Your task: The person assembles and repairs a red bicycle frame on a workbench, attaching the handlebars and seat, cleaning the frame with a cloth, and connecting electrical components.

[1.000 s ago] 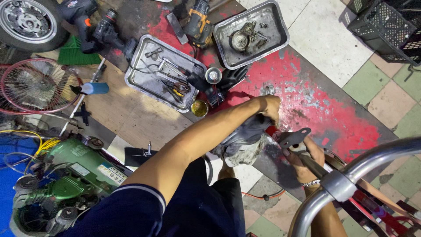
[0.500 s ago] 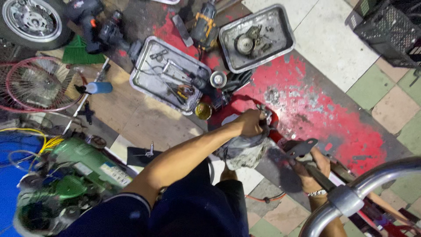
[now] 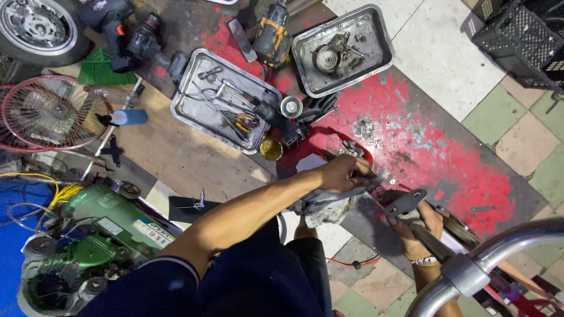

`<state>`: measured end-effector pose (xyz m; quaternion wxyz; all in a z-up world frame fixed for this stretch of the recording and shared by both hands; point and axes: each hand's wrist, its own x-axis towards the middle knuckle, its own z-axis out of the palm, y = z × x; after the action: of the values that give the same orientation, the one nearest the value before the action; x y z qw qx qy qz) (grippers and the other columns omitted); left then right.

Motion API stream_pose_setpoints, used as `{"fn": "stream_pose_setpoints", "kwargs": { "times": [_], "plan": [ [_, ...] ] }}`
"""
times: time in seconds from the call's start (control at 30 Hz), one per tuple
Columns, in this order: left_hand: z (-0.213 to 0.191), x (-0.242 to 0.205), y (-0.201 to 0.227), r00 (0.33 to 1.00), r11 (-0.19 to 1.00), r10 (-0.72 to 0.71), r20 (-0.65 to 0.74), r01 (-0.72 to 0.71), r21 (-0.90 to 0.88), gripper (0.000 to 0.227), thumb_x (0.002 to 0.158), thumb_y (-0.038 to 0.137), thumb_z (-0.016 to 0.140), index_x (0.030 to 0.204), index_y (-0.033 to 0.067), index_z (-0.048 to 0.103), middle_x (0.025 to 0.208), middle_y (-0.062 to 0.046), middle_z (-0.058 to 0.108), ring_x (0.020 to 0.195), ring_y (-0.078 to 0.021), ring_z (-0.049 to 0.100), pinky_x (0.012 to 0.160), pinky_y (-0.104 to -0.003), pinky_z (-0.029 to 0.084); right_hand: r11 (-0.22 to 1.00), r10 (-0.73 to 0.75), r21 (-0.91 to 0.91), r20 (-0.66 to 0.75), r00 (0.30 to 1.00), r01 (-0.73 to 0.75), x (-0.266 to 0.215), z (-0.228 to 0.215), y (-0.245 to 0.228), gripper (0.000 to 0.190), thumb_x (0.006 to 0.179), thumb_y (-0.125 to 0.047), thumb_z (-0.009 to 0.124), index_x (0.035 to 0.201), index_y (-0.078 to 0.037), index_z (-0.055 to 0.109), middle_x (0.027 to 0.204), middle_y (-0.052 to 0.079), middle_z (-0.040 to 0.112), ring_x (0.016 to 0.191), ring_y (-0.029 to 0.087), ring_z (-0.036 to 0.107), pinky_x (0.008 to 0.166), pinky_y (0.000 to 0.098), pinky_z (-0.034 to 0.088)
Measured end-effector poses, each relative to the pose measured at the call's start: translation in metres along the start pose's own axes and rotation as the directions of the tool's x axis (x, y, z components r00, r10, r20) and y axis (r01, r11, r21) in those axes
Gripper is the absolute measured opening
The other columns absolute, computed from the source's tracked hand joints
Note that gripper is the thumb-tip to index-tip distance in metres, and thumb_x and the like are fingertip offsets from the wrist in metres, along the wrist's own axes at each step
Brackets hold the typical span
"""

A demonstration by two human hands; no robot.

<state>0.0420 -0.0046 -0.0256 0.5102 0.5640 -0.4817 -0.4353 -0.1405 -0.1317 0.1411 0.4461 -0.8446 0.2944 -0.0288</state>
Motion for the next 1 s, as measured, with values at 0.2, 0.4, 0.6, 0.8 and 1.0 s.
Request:
{"fn": "stream_pose_setpoints", "kwargs": {
  "times": [0.2,0.4,0.6,0.8,1.0],
  "plan": [
    [0.014,0.008,0.012,0.99,0.981,-0.022,-0.14,0.048,0.188,0.012,0.083,0.006,0.059,0.092,0.0034,0.067,0.087,-0.015,0.067,0.086,-0.032,0.066,0.077,-0.042,0.053,1.0,0.007,0.007,-0.017,1.0,-0.007,-0.002,-0.001,-0.002,0.036,0.074,-0.017,0.073,0.107,-0.005,0.07,0.092,0.005,0.07,0.081,0.018,0.066,0.08,0.0313,0.052],
    [0.018,-0.057,0.033,0.967,0.956,-0.154,-0.203,0.197,0.219,0.017,0.081,0.006,0.06,0.092,0.0029,0.073,0.092,-0.02,0.07,0.088,-0.0376,0.067,0.082,-0.047,0.053,0.995,0.094,0.03,-0.015,0.995,-0.093,-0.003,0.006,-0.012,0.03,0.076,-0.017,0.075,0.104,-0.007,0.071,0.088,0.004,0.073,0.078,0.016,0.069,0.078,0.031,0.055],
    [0.04,-0.038,0.028,0.904,0.969,-0.039,-0.426,0.138,0.204,0.025,0.088,0.007,0.059,0.11,0.0001,0.07,0.098,-0.022,0.068,0.088,-0.036,0.065,0.08,-0.043,0.054,1.0,0.001,0.026,-0.021,1.0,-0.001,0.001,0.007,-0.014,0.039,0.076,-0.018,0.075,0.112,-0.005,0.07,0.09,0.005,0.073,0.079,0.017,0.069,0.078,0.0314,0.054],
    [0.04,-0.075,-0.003,0.906,0.914,-0.406,-0.118,0.401,-0.065,0.017,0.097,0.016,0.061,0.106,0.0074,0.072,0.086,-0.013,0.072,0.075,-0.0273,0.065,0.067,-0.042,0.052,0.999,0.036,0.003,-0.043,0.998,-0.036,-0.006,0.001,-0.005,0.041,0.079,-0.023,0.077,0.114,-0.004,0.067,0.087,0.005,0.071,0.073,0.016,0.065,0.073,0.0304,0.053],
    [-0.013,-0.088,-0.053,0.515,0.864,-0.503,-0.694,0.301,-0.403,0.02,0.095,0.017,0.071,0.109,0.0059,0.079,0.101,-0.008,0.08,0.091,-0.0137,0.071,0.081,-0.029,0.055,0.989,0.063,0.129,0.056,0.996,-0.069,0.0,0.0,-0.013,0.029,0.083,-0.023,0.072,0.107,-0.007,0.069,0.091,0.001,0.072,0.081,0.012,0.065,0.076,0.0275,0.052]
  ]
}}
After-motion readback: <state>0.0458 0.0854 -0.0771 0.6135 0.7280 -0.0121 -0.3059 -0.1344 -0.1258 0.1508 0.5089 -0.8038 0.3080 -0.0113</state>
